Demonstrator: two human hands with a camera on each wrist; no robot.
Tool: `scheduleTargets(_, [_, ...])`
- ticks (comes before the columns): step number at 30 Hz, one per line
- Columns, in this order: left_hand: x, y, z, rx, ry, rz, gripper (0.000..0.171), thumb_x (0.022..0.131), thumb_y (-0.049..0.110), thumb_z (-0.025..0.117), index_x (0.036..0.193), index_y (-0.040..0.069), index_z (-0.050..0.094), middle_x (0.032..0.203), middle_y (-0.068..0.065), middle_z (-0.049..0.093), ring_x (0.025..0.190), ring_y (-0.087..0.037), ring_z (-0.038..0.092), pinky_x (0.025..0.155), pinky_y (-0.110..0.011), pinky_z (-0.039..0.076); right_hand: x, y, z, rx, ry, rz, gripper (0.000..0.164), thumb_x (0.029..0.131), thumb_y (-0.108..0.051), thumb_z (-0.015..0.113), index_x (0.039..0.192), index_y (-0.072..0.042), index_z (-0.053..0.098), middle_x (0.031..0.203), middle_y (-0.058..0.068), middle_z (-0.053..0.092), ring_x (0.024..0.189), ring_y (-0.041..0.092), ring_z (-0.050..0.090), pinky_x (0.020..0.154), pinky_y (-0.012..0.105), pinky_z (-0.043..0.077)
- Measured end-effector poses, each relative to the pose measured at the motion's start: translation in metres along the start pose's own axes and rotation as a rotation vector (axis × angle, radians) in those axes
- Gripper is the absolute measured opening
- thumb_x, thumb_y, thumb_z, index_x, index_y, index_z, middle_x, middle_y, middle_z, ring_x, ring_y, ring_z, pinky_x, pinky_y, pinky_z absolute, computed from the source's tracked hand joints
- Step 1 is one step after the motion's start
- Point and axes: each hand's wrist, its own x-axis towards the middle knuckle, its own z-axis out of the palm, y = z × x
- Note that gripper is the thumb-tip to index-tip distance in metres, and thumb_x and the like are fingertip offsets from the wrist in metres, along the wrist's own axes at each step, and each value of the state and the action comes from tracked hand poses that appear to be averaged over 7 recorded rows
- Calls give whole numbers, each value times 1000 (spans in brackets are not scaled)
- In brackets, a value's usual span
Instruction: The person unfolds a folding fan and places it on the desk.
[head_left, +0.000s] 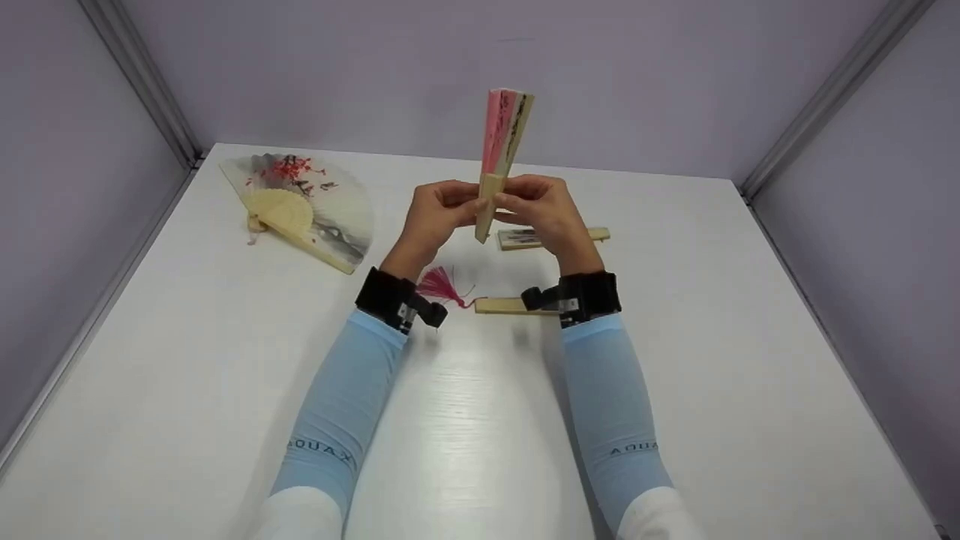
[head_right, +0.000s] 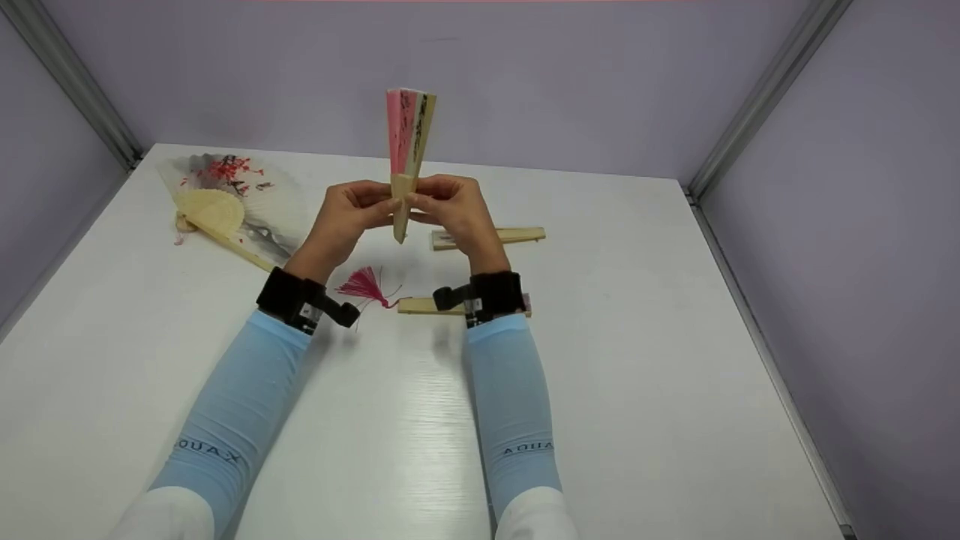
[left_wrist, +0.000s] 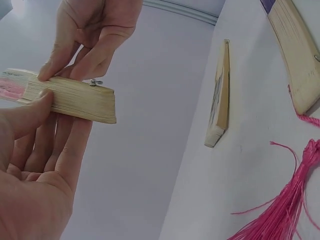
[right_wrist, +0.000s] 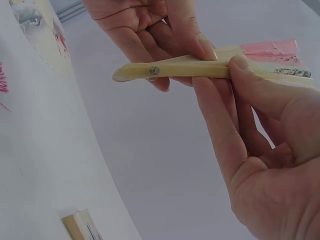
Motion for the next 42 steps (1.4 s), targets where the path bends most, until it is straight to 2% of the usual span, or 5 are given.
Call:
scheduleTargets(7, [0,-2,-1,-20,4,-51,29,103,14,76,129,2,77,125,-18,80,111,-20,80,101,-39,67,0,2,2,-8,17,58,17,102,-4,74,117,-2,82,107,1,82,103,18,82,101,44,67])
scheduleTargets(15, [2,-3,1,-29,20,-54,28,106,13,71,130,0,74,124,-20,80,110,-21,80,102,-40,66,0,-1,4,21,54,110,11,102,-2,74,103,-9,82,103,2,79,99,18,82,97,42,68])
scheduleTargets(25, [6,-4,0,-39,35,-54,27,107,12,69,130,-2,70,127,-23,78,110,-23,80,101,-41,67,1,-3,3,33,81,135,12,104,-4,71,114,-5,77,103,3,74,98,17,78,92,38,70])
scheduleTargets(31, [7,-3,-1,-59,80,-61,22,108,10,68,126,-1,69,126,-23,78,111,-25,80,101,-42,67,3,-3,4,31,111,165,16,105,-7,70,121,-3,73,110,5,70,104,18,75,96,39,68])
scheduleTargets(42, [7,-6,-1,-74,144,-17,18,106,4,69,122,-3,67,122,-30,78,88,-12,80,90,-36,69,4,-1,8,46,165,165,18,106,-5,68,124,-1,69,113,5,68,109,19,74,111,45,62])
